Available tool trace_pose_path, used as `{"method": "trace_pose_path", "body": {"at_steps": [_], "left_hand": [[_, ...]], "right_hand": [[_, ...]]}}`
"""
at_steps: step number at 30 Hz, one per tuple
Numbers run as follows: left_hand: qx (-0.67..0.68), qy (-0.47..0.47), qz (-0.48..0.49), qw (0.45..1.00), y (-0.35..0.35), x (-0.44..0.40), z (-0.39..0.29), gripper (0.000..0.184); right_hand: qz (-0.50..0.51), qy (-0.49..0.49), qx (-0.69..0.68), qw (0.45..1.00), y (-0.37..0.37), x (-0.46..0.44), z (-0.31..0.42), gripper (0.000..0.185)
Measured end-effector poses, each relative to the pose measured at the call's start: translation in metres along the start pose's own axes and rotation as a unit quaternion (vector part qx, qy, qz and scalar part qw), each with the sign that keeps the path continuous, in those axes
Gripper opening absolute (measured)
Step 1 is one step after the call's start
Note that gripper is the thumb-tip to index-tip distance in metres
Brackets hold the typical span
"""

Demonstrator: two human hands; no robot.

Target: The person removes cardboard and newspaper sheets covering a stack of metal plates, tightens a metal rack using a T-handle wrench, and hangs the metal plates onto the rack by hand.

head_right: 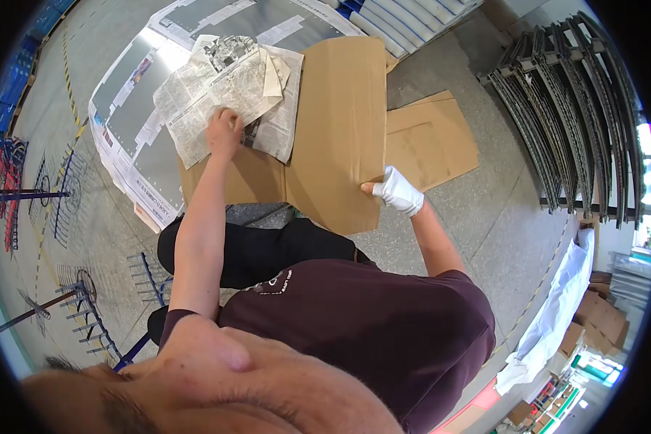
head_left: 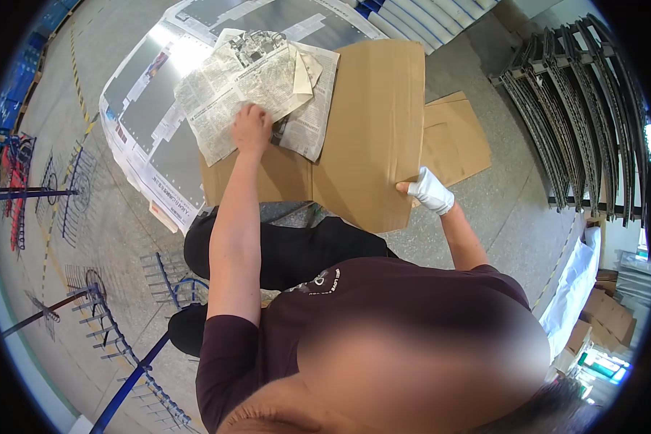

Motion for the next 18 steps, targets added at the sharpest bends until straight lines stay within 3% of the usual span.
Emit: {"method": "trace_pose_path", "body": {"at_steps": [4, 7, 11, 14, 18], "left_hand": [[0.107, -0.109, -0.001, 0.988, 0.014, 0.006, -0.085, 0.101], [0.160, -0.121, 0.003, 0.980, 0.028, 0.008, -0.117, 0.115], [0.092, -0.097, -0.020, 0.991, 0.048, 0.005, -0.117, 0.106], [0.004, -0.004, -0.062, 0.998, 0.045, 0.007, -0.104, 0.100], [0.045, 0.097, -0.078, 0.991, 0.034, 0.006, -0.065, 0.089]], "right_hand": [[0.022, 0.011, 0.040, 0.999, -0.005, 0.001, 0.016, 0.043], [0.043, 0.009, 0.069, 0.997, -0.009, 0.006, 0.034, 0.044], [0.053, 0.028, 0.065, 0.996, -0.012, 0.020, 0.055, 0.045], [0.067, 0.042, 0.038, 0.996, -0.014, 0.025, 0.059, 0.046], [0.027, 0.038, -0.023, 0.999, 0.009, 0.026, 0.045, 0.048]]}}
Point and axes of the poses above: each hand's wrist, its own x-axis away from the middle knuckle, its own y-axis out of the back of the hand, z = x × y, the point moved 8 cm from there along -x, towards the middle knuckle, and after that the axes turned 2 degrees about y, right-handed, at the moved point
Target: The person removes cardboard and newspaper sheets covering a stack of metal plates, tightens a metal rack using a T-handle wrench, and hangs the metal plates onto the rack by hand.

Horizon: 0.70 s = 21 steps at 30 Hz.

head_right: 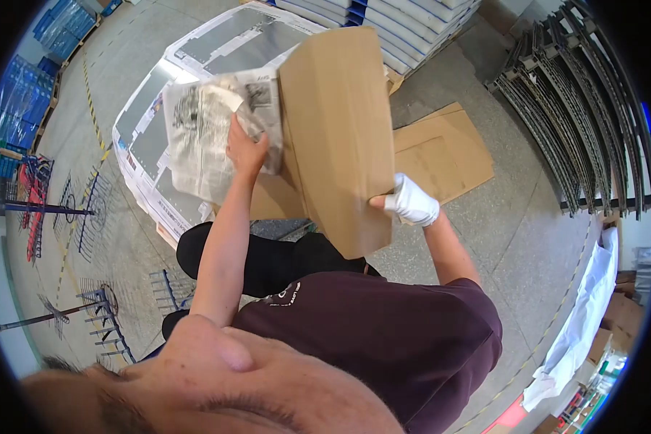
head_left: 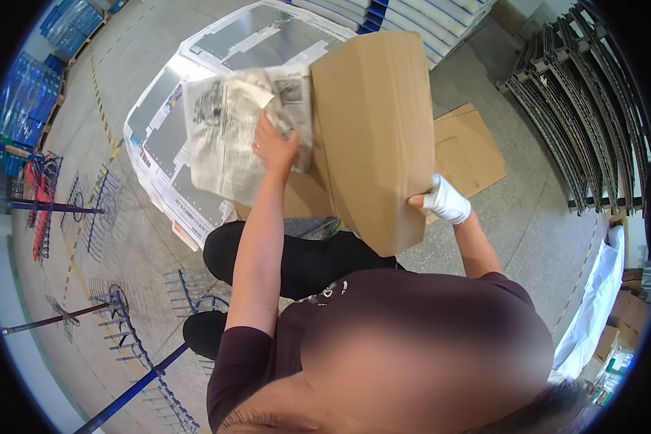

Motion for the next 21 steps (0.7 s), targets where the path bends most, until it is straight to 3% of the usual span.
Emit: {"method": "trace_pose_path", "body": {"at_steps": [3, 7, 11, 14, 18, 20, 21], "left_hand": [[-0.007, 0.091, 0.100, 0.991, -0.021, -0.008, 0.058, 0.077], [-0.158, 0.073, 0.129, 0.976, -0.036, 0.003, 0.088, 0.067], [-0.186, 0.124, 0.180, 0.958, -0.026, 0.020, 0.097, 0.069], [-0.197, 0.146, 0.202, 0.948, -0.045, 0.023, 0.126, 0.078], [-0.160, 0.098, 0.218, 0.958, -0.061, 0.021, 0.141, 0.090], [-0.181, 0.088, 0.219, 0.955, -0.054, 0.030, 0.122, 0.093], [-0.193, 0.087, 0.213, 0.954, -0.050, 0.032, 0.116, 0.095]], "right_hand": [[-0.024, 0.064, -0.066, 0.996, 0.019, 0.010, 0.003, 0.050], [-0.106, 0.109, -0.195, 0.969, 0.069, 0.021, -0.029, 0.053], [-0.225, 0.078, -0.249, 0.939, 0.194, 0.079, -0.161, 0.063], [-0.396, 0.090, -0.327, 0.853, 0.252, 0.180, -0.269, 0.052], [-0.641, 0.037, -0.401, 0.653, 0.258, 0.294, -0.388, 0.036], [-0.642, 0.063, -0.391, 0.656, 0.258, 0.278, -0.417, 0.028], [-0.640, 0.085, -0.430, 0.631, 0.252, 0.253, -0.412, 0.029]]}}
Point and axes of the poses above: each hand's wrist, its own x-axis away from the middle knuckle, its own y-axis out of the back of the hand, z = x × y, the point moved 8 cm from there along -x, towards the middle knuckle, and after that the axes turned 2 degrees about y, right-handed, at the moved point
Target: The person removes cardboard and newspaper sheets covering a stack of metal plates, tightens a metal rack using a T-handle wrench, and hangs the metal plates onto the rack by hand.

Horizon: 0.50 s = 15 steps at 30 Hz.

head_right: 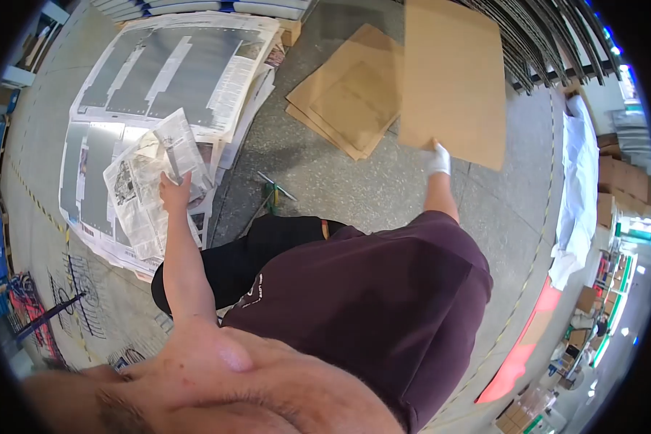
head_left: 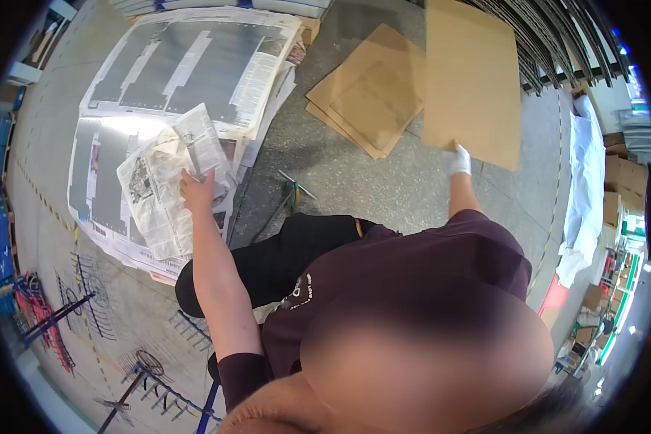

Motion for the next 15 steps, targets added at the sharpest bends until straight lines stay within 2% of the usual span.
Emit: {"method": "trace_pose_path", "body": {"at_steps": [1, 3, 5, 9, 11, 15], "left_hand": [[-0.007, -0.024, 0.004, 1.000, -0.003, 0.004, -0.007, 0.098], [-0.024, -0.071, 0.008, 0.997, -0.004, 0.011, -0.017, 0.105], [-0.075, -0.098, 0.027, 0.992, -0.008, 0.021, -0.027, 0.112], [-0.139, -0.114, 0.077, 0.981, -0.005, 0.043, -0.039, 0.124], [-0.160, -0.112, 0.068, 0.978, -0.009, 0.043, -0.032, 0.123], [-0.181, -0.096, 0.063, 0.977, -0.002, 0.049, -0.024, 0.118]], "right_hand": [[-0.005, -0.011, -0.050, 0.999, -0.029, 0.003, -0.022, 0.030], [0.010, -0.037, -0.250, 0.968, -0.085, -0.004, -0.066, 0.026], [0.041, -0.084, -0.298, 0.950, -0.137, -0.018, -0.113, 0.026], [-0.059, -0.157, -0.327, 0.930, -0.227, -0.029, -0.210, 0.030], [-0.089, -0.159, -0.295, 0.938, -0.257, -0.025, -0.241, 0.037], [-0.117, -0.225, -0.346, 0.903, -0.288, -0.043, -0.303, 0.044]]}}
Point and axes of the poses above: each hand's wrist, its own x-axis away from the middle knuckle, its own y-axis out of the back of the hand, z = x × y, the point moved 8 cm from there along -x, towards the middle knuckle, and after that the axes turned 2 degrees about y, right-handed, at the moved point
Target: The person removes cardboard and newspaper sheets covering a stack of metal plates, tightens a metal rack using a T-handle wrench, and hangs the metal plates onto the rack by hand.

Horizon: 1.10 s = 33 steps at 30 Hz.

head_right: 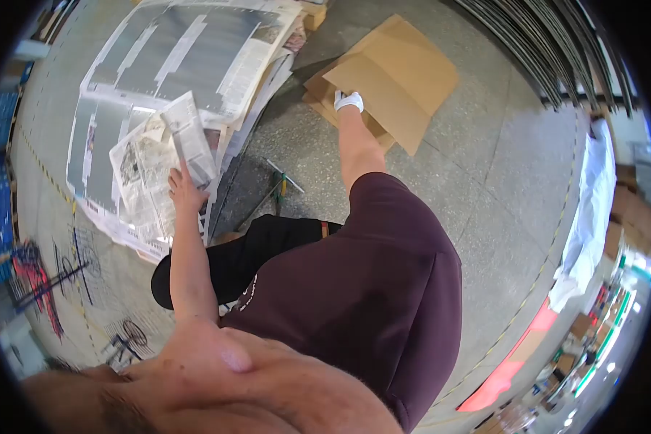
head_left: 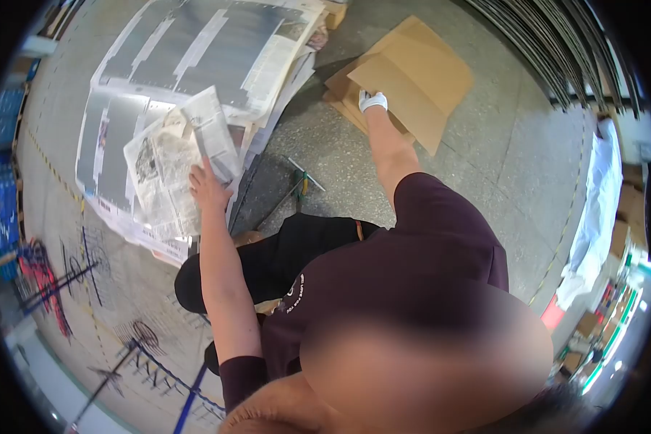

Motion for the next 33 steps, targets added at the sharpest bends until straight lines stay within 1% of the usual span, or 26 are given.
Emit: {"method": "trace_pose_path", "body": {"at_steps": [1, 3, 4, 5, 6, 7, 9, 11, 12, 13, 15, 16, 18, 19, 20, 23, 24, 27, 28, 29, 30, 31, 32, 33], "left_hand": [[0.009, 0.001, -0.013, 1.000, -0.002, 0.002, 0.000, 0.114], [0.012, 0.009, -0.043, 0.999, -0.006, 0.001, 0.013, 0.107], [0.029, 0.010, -0.066, 0.997, -0.007, 0.000, 0.019, 0.101], [0.047, 0.006, -0.090, 0.995, -0.010, -0.001, 0.022, 0.096], [0.066, -0.002, -0.113, 0.991, -0.009, -0.002, 0.023, 0.091], [0.062, -0.004, -0.129, 0.990, -0.008, -0.002, 0.024, 0.085], [0.054, -0.019, -0.159, 0.986, -0.005, 0.000, 0.025, 0.073], [0.027, -0.028, -0.145, 0.989, -0.014, -0.008, 0.029, 0.066], [0.014, -0.031, -0.140, 0.990, -0.016, -0.011, 0.033, 0.063], [0.017, -0.015, -0.142, 0.990, -0.013, -0.012, 0.037, 0.061], [0.026, 0.017, -0.146, 0.989, -0.005, -0.005, 0.041, 0.057], [0.034, 0.042, -0.141, 0.989, -0.004, -0.003, 0.046, 0.057], [0.050, 0.093, -0.130, 0.986, 0.000, 0.000, 0.053, 0.057], [0.042, 0.098, -0.128, 0.986, 0.004, 0.001, 0.055, 0.053], [0.036, 0.103, -0.125, 0.986, 0.006, 0.002, 0.058, 0.049], [0.050, 0.106, -0.105, 0.987, -0.003, 0.003, 0.072, 0.043], [0.061, 0.103, -0.097, 0.988, -0.008, 0.001, 0.076, 0.041], [0.085, 0.120, -0.042, 0.988, -0.013, -0.014, 0.087, 0.032], [0.103, 0.110, -0.112, 0.982, 0.006, -0.014, 0.088, 0.029], [0.117, 0.098, -0.183, 0.971, 0.032, -0.009, 0.089, 0.027], [0.104, 0.089, -0.266, 0.954, 0.065, 0.000, 0.087, 0.027], [0.090, 0.078, -0.346, 0.931, 0.100, 0.011, 0.081, 0.028], [0.110, 0.046, -0.408, 0.905, 0.134, 0.025, 0.075, 0.030], [0.130, 0.013, -0.467, 0.875, 0.163, 0.042, 0.069, 0.032]], "right_hand": [[0.022, -0.053, 0.078, 0.995, -0.001, 0.001, -0.016, 0.043], [0.066, -0.172, 0.221, 0.958, 0.002, 0.028, -0.059, 0.043], [0.099, -0.124, 0.417, 0.895, -0.001, 0.054, -0.074, 0.042], [0.186, -0.157, 0.495, 0.834, 0.001, 0.079, -0.107, 0.041], [0.271, -0.184, 0.562, 0.760, 0.006, 0.102, -0.138, 0.041], [0.350, -0.206, 0.618, 0.674, 0.016, 0.131, -0.164, 0.040], [0.431, -0.182, 0.730, 0.498, 0.028, 0.234, -0.199, 0.042], [0.419, -0.224, 0.756, 0.451, 0.056, 0.289, -0.233, 0.043], [0.426, -0.219, 0.749, 0.459, 0.059, 0.312, -0.246, 0.044], [0.431, -0.215, 0.742, 0.466, 0.063, 0.329, -0.260, 0.045], [0.483, -0.148, 0.720, 0.476, 0.084, 0.310, -0.311, 0.043], [0.507, -0.114, 0.708, 0.479, 0.080, 0.317, -0.320, 0.043], [0.489, -0.097, 0.740, 0.452, 0.084, 0.316, -0.323, 0.040], [0.482, -0.087, 0.755, 0.436, 0.077, 0.328, -0.321, 0.039], [0.479, -0.080, 0.753, 0.445, 0.069, 0.344, -0.313, 0.035], [0.504, -0.097, 0.719, 0.469, 0.075, 0.346, -0.301, 0.033], [0.501, -0.105, 0.696, 0.504, 0.076, 0.345, -0.294, 0.033], [0.463, -0.087, 0.737, 0.485, 0.086, 0.316, -0.277, 0.035], [0.451, -0.088, 0.732, 0.503, 0.090, 0.306, -0.273, 0.037], [0.463, -0.074, 0.731, 0.496, 0.087, 0.308, -0.270, 0.038], [0.476, -0.058, 0.728, 0.490, 0.081, 0.313, -0.269, 0.038], [0.488, -0.042, 0.724, 0.485, 0.075, 0.316, -0.267, 0.038], [0.499, -0.033, 0.730, 0.466, 0.072, 0.313, -0.268, 0.037], [0.495, -0.041, 0.736, 0.459, 0.069, 0.312, -0.268, 0.037]]}}
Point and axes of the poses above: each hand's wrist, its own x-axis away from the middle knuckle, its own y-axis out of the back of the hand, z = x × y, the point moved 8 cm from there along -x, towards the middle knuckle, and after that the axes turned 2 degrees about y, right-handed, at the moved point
